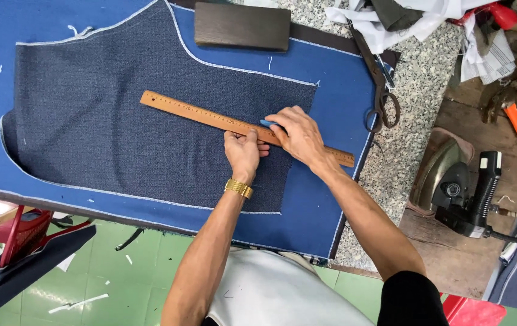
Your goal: The person irons a dark blue denim garment piece on a blue work surface using a steam iron and a pressing block. They then use a ruler and chalk to mark lines on the fabric before folding it.
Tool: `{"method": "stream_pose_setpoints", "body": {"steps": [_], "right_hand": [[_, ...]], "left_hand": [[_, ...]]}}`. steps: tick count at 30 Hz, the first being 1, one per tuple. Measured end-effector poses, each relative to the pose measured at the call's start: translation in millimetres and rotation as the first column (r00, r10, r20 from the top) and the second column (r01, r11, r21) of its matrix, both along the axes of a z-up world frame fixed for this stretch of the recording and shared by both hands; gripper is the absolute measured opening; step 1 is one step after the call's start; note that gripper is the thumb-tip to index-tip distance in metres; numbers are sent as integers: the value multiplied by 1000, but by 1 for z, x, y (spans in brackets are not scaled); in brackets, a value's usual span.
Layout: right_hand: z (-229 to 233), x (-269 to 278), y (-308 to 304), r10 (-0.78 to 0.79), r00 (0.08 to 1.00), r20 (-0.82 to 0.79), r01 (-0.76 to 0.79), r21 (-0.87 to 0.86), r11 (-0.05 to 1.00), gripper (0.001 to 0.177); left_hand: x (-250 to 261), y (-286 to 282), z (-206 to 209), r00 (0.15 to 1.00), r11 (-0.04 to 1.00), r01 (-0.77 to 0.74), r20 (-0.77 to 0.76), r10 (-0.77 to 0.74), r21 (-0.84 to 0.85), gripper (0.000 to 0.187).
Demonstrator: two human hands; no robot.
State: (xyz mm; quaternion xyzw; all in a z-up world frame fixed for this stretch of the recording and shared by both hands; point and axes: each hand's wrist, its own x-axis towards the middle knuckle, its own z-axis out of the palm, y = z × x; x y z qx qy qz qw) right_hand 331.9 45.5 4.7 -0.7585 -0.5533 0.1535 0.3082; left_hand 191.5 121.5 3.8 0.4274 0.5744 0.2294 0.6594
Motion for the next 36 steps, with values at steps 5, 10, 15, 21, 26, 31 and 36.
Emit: {"method": "stream_pose_setpoints", "body": {"steps": [5, 10, 15, 21, 26, 31, 36], "right_hand": [[-6, -5, 18, 65, 997, 31, -66, 17, 998, 16], [-19, -3, 27, 128, 987, 94, -125, -36, 991, 11], [-20, 6, 16, 152, 979, 133, -143, -79, 987, 7], [23, 28, -35, 24, 990, 142, 3, -184, 983, 11], [10, 51, -104, -289, 951, -106, 279, -101, 955, 22], [6, 28, -176, -550, 705, -448, 603, -31, 797, 22], [5, -7, -208, -578, 625, -525, 681, 5, 732, 23]], "left_hand": [[3, 1, -1, 999, 1000, -23, -26, 23, 2, 25], [6, 1, 6, 995, 1000, -20, -94, 22, 18, 22], [6, 0, 4, 994, 1000, -26, -104, 28, 13, 24], [3, 0, -2, 997, 999, -32, -65, 33, 15, 25], [-22, -9, 12, 998, 1000, 16, 68, -14, -24, 28], [-104, -42, 13, 998, 993, 13, 58, -6, -119, 33], [-173, -33, 15, 997, 997, -76, 19, 76, -19, 28]]}}
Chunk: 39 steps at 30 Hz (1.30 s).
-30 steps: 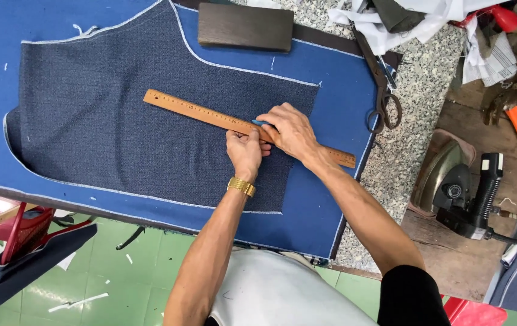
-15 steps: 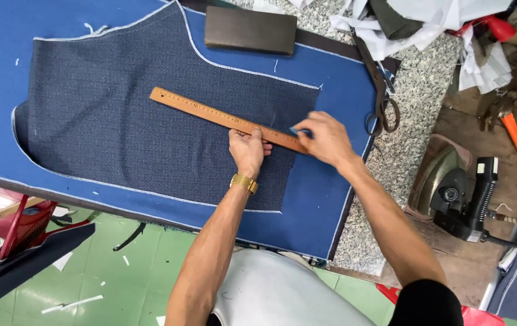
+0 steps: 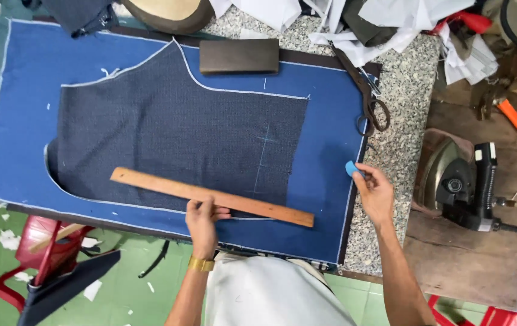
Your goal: The person irons a dark blue denim garment piece on a blue work surface using a steam iron and a pressing block. They then use a ruler and chalk to mark lines on the fabric before folding it.
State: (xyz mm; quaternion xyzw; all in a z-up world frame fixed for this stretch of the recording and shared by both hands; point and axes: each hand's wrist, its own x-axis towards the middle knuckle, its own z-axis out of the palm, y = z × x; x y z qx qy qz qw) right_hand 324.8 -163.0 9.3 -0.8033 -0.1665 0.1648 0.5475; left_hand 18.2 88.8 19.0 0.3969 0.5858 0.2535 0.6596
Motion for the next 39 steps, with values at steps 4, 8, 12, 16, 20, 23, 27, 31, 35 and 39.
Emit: {"method": "stream_pose_setpoints", "body": {"steps": [4, 8, 12, 16, 20, 23, 27, 31, 35, 39], "right_hand": [[-2, -36, -10, -64, 998, -2, 64, 41, 997, 24], [8, -67, -14, -124, 992, 3, 124, -4, 992, 22], [13, -100, -8, -231, 971, -60, 232, -1, 973, 22], [14, -134, 5, -295, 951, -90, 290, -68, 955, 25], [35, -164, 42, -316, 943, -101, 310, -76, 948, 29], [32, -182, 66, -320, 945, -61, 315, -85, 945, 25], [25, -198, 97, -424, 906, 9, 424, -29, 905, 23], [37, -199, 133, -389, 920, -44, 386, -58, 920, 25], [38, -176, 165, -313, 949, 29, 314, -79, 946, 19], [55, -127, 212, -158, 980, 123, 167, -69, 983, 15]], "left_hand": [[-28, 30, -8, 995, 995, -99, 32, 98, 34, 21], [-8, 79, 8, 987, 994, -110, 121, 108, 10, 18], [21, 142, 9, 981, 999, -50, 188, 48, 5, 19], [57, 212, 5, 961, 998, 22, 274, -39, 64, 16], [104, 280, 39, 957, 987, 122, 250, -145, 102, 20], [145, 323, 87, 953, 975, 170, 227, -201, 146, 7], [181, 368, 88, 917, 924, 204, 268, -296, 324, 37], [168, 353, 28, 850, 531, 487, -236, -471, 694, 28], [116, 311, 3, 767, 44, 593, -547, -334, 804, 23], [82, 304, -9, 589, -165, 744, -751, -298, 648, 29]]}}
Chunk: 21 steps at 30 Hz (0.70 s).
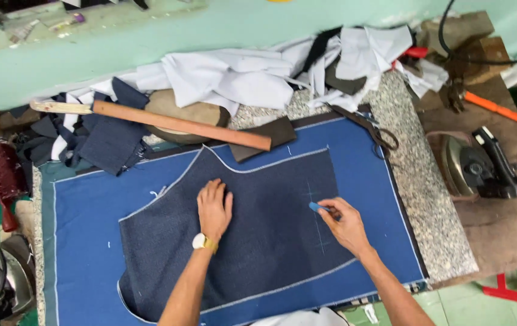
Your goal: The person irons a dark blue denim garment piece on a blue work surface using a steam iron and a pressing block. They then use a ruler and chalk to mark lines on the fabric before folding it.
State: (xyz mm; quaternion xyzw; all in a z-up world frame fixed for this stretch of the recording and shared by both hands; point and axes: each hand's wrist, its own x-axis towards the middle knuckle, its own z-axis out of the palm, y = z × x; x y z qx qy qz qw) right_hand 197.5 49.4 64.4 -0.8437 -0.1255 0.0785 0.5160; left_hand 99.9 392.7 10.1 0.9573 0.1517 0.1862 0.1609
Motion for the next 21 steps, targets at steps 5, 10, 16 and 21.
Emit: {"method": "stream_pose_setpoints", "body": {"steps": [5, 10, 16, 21], "right_hand": [[74, 74, 110, 193, 951, 241, -194, -19, 981, 11], [108, 159, 236, 294, 756, 586, -261, -142, 955, 2], [147, 247, 357, 258, 710, 656, -196, -168, 966, 14], [128, 303, 436, 143, 623, 769, -21, -166, 986, 18]], "left_hand": [[-6, 2, -16, 998, 998, 31, -47, -29, 49, 40], [-5, 5, -10, 997, 999, 21, -75, -18, 33, 40], [-2, 12, 7, 997, 996, 63, -33, -65, -65, 42], [0, 16, 4, 995, 992, 46, -87, -56, -117, 43]]}}
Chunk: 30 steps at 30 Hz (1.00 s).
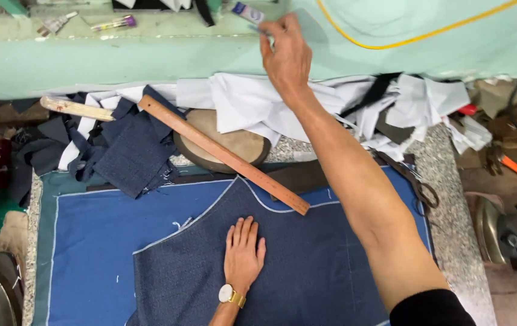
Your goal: The person irons a dark blue denim garment piece on a blue work surface using a steam iron and a pressing block. They then use a ruler and chalk to mark lines on the fabric before folding it.
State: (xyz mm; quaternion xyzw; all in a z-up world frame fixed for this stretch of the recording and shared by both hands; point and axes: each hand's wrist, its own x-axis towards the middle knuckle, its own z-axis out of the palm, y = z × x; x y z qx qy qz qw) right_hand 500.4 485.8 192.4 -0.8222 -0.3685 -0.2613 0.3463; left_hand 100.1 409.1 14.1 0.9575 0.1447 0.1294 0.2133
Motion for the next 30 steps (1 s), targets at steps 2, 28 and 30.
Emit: {"method": "stream_pose_setpoints", "body": {"steps": [2, 28, 30], "right_hand": [[-14, 16, 21, -43, 999, -3, 43, 7, 999, 20], [-199, -261, -417, -595, 786, -169, 454, -496, 741, 55], [-212, -282, -440, -577, 798, -175, 434, -497, 751, 55]], "left_hand": [[2, 4, 0, 1000, 1000, -2, -9, 2, -6, 42], [-13, -23, -16, 999, 987, -41, -17, 45, 157, 47], [-28, -60, 5, 999, 996, -42, -6, 43, 79, 44]]}}
